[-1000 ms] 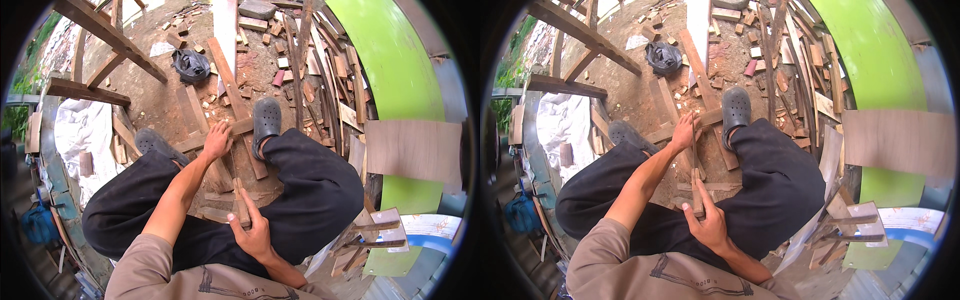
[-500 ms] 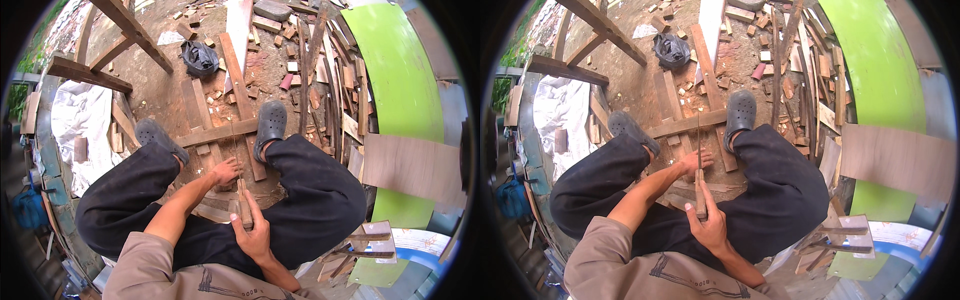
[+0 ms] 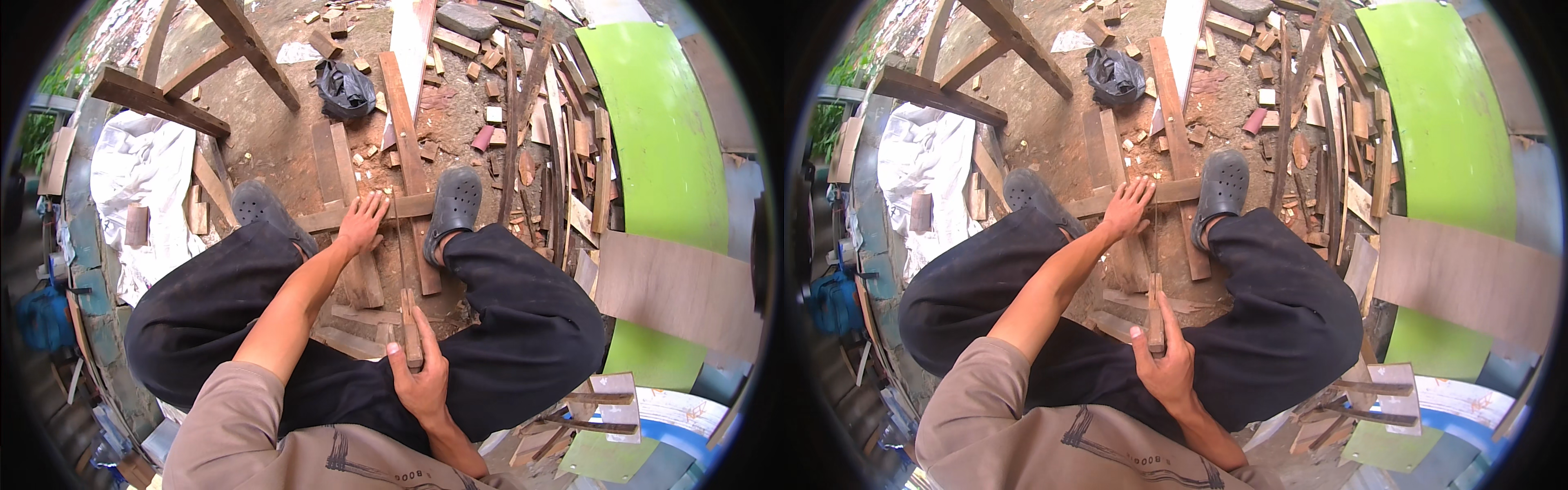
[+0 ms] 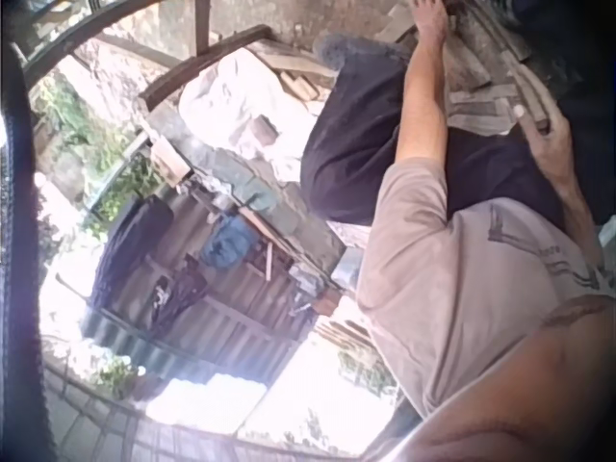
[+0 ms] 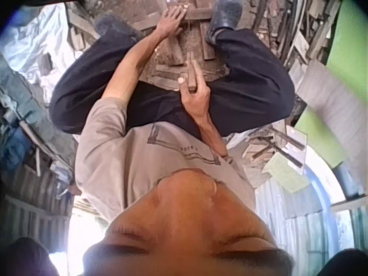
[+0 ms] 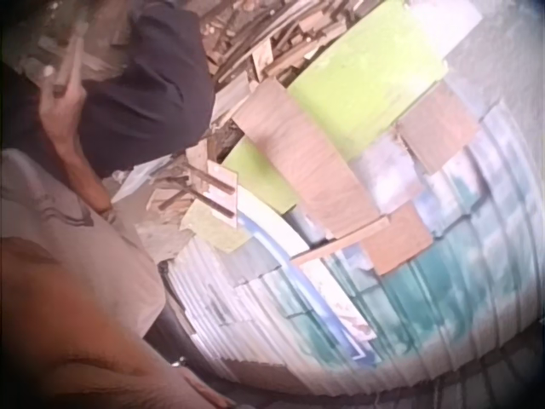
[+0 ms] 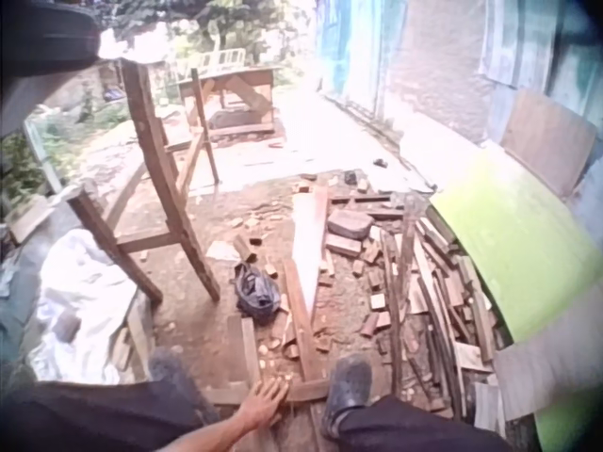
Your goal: The person sits cross-legged on the ground and uses a hand saw to cut a long metal bar resting on a wooden support. The person holds the bar with the left hand and saws with the right hand, repeatedly adjusting the bar's position during the process.
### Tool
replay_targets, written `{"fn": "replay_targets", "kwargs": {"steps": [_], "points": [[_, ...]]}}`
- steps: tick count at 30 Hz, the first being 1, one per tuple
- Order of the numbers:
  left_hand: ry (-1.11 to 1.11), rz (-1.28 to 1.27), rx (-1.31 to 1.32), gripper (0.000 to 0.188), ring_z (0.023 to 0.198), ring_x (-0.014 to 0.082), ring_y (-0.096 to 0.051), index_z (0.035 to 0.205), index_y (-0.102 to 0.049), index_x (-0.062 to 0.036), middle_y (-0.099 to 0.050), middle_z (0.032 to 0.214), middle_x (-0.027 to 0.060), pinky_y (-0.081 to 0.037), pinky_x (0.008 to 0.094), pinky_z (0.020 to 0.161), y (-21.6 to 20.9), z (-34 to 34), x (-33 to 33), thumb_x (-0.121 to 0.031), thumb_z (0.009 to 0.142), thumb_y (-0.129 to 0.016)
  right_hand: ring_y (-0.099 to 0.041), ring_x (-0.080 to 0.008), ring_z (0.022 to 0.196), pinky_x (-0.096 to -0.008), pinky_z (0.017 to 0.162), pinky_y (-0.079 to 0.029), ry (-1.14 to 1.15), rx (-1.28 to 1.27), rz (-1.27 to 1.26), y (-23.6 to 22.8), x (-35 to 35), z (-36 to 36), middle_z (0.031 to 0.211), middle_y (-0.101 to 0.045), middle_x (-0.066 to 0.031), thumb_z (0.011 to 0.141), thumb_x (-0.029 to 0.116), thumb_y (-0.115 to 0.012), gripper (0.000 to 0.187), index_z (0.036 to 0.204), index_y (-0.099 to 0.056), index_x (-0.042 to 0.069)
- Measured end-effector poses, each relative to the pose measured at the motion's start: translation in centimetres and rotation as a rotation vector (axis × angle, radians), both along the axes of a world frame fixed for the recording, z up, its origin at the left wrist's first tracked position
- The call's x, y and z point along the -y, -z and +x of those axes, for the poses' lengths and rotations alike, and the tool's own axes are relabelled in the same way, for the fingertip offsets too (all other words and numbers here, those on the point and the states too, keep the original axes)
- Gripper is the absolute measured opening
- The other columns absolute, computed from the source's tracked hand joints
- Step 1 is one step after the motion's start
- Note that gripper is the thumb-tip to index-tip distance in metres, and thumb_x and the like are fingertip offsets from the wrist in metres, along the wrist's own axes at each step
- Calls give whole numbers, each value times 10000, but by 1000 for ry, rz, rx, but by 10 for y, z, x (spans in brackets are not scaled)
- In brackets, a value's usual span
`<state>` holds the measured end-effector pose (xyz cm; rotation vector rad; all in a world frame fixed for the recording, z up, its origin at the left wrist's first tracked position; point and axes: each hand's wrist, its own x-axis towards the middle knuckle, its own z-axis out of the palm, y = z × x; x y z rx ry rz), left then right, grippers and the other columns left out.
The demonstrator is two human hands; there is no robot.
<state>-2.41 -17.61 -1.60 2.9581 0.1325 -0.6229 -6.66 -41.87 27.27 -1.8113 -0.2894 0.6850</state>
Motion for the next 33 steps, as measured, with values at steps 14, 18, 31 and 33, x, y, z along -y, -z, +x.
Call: {"fn": "replay_targets", "kwargs": {"steps": [14, 18, 31, 33], "points": [[473, -187, 177, 535, 1487, 284, -388, 1433, -551, -88, -520, 1518, 118, -252, 488, 1253, 14, -46, -5, -298, 948, -633, -702, -321, 1161, -375, 949, -548, -16, 35, 39, -2, 5, -5, 1254, -677, -312, 971, 152, -680, 616, 1492, -442, -75], [-143, -49, 241, 651, 1480, 323, -382, 1481, -460, -68, -494, 1520, 164, -278, 493, 1223, 1, -31, -13, -342, 930, -673, -684, -297, 1178, -367, 977, -530, 7, -22, 36, -6, 9, -5, 1283, -670, -288, 966, 135, -682, 602, 1485, -458, -71], [-626, 15, -202, 639, 1421, 506, -409, 1507, -454, -162, -495, 1497, 217, -436, 564, 1116, -17, -1, -4, -289, 929, -694, -628, -254, 1245, -347, 1053, -478, 82, -98, 123, -10, 19, -3, 1369, -632, -251, 961, 99, -689, 583, 1473, -475, -80], [-760, -8, -176, 624, 1406, 545, -405, 1503, -461, -157, -485, 1495, 240, -456, 581, 1095, -10, -11, -15, -234, 927, -688, -618, -267, 1268, -354, 1071, -466, 65, -106, 153, -14, 17, -5, 1376, -626, -257, 963, 111, -691, 585, 1473, -475, -80]]}}
